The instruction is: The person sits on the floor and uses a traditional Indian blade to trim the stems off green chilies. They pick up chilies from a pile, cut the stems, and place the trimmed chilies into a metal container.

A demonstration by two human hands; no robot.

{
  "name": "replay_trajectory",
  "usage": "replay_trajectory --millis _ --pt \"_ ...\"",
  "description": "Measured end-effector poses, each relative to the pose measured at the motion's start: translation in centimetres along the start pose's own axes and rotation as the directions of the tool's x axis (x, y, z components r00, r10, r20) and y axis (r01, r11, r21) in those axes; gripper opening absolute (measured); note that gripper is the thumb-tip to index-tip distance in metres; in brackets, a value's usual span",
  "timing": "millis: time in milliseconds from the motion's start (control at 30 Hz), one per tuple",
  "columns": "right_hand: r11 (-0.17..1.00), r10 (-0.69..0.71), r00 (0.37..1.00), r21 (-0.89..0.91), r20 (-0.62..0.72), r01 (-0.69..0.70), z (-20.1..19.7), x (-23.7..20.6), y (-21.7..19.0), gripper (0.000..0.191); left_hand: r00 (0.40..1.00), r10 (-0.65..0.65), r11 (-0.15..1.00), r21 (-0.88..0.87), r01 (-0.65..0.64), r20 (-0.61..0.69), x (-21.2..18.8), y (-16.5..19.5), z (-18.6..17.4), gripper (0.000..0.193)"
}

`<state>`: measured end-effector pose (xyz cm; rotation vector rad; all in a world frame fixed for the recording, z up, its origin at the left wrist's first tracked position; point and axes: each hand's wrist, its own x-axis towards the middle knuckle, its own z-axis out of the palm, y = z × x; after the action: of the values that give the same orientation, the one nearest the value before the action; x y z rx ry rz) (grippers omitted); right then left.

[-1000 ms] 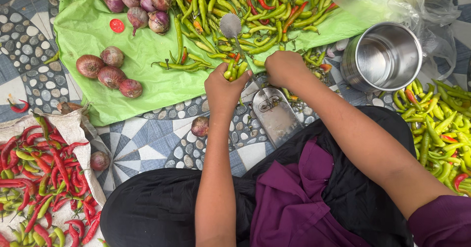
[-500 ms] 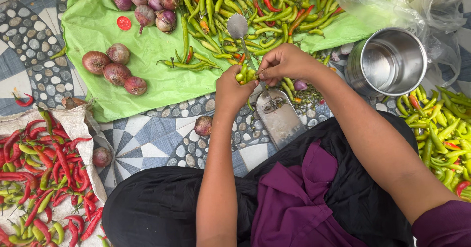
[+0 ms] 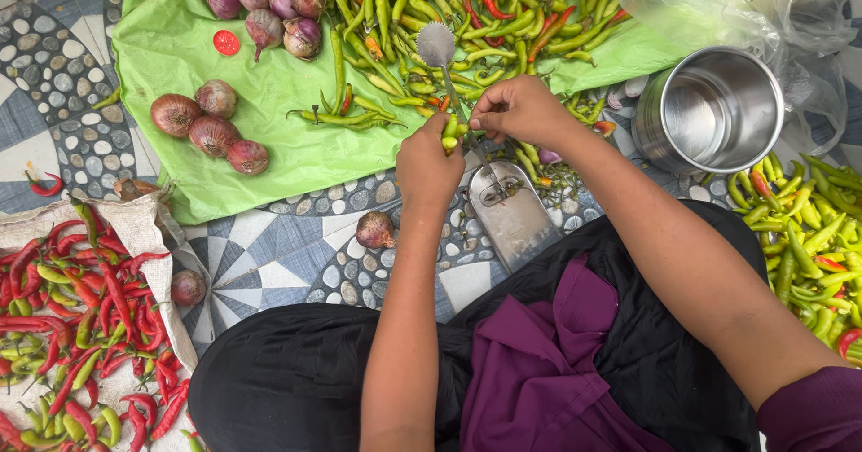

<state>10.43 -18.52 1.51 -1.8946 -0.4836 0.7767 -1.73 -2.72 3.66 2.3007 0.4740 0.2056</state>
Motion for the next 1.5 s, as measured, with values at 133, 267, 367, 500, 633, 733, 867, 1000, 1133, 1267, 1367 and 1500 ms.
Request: replay_trajectory --millis 133,267,367,500,633,733,867,1000,1133,1267,1367,1500 --pt "0.983 0.174 0.983 0.054 0.056 -0.177 -0.3 0.6 1.7 0.009 0.992 0.107 0.984 0.137 -0.116 0.072 -0.5 0.4 0.7 0.032" --pt "0.901 0.411 0.906 -0.195 0.104 -0.387 -0.3 0.8 2.8 0.009 0.953 0.009 0.887 0.437 -0.148 0.303 -1.2 0.9 1.8 0.017" --pt "0.912 0.383 0.918 -0.197 0.104 -0.359 -1.8 0.0 2.5 0.011 0.962 -0.075 0.950 0.313 -0.011 0.261 -1.0 0.1 1.4 0.026" --pt "0.911 0.280 0.958 -0.295 -0.066 -0.286 -5.0 -1.2 1.7 0.032 0.998 -0.038 0.993 -0.107 0.042 0.044 -0.1 -0.6 0.5 0.029" --pt "0.439 0.375 0.922 -0.859 -0.093 -0.265 -3.4 -1.0 2.2 0.043 0.987 -0.119 0.926 -0.345 0.150 0.111 -0.1 -0.1 -0.2 0.037" --pt "0.421 0.271 0.958 -0.883 -0.094 -0.206 -2.1 -0.5 2.4 0.038 0.977 -0.113 0.885 -0.429 0.181 0.181 -0.3 0.4 -0.4 0.037" --pt "0.537 0.228 0.972 -0.824 -0.065 -0.181 -3.6 -0.9 1.6 0.035 0.979 -0.061 0.813 -0.559 0.161 0.193 -0.2 0.3 -0.4 0.030" --pt "0.384 0.396 0.910 -0.878 -0.123 -0.286 -2.4 -1.6 0.6 0.047 0.992 0.062 0.720 -0.693 0.034 0.114 0.0 0.1 0.2 0.021" --pt "0.454 0.312 0.944 -0.856 -0.107 -0.247 -0.1 -1.0 -0.3 0.044 0.990 0.106 0.735 -0.678 -0.014 0.094 -0.2 0.2 0.2 0.020" --pt "0.799 0.491 0.859 -0.469 0.145 -0.378 -3.1 -1.5 -1.5 0.038 0.983 0.136 0.677 -0.736 0.000 0.126 -0.2 0.4 -0.6 0.020" --pt "0.907 0.421 0.821 -0.182 0.385 -0.379 -4.5 -3.0 -2.1 0.031 0.948 0.299 0.680 -0.721 -0.135 0.105 -0.2 0.8 -0.8 0.022" --pt "0.963 0.258 0.898 -0.018 0.355 -0.270 -3.4 -3.9 -2.4 0.035 0.952 0.227 0.915 -0.380 -0.136 0.207 -0.5 1.0 -0.8 0.032"
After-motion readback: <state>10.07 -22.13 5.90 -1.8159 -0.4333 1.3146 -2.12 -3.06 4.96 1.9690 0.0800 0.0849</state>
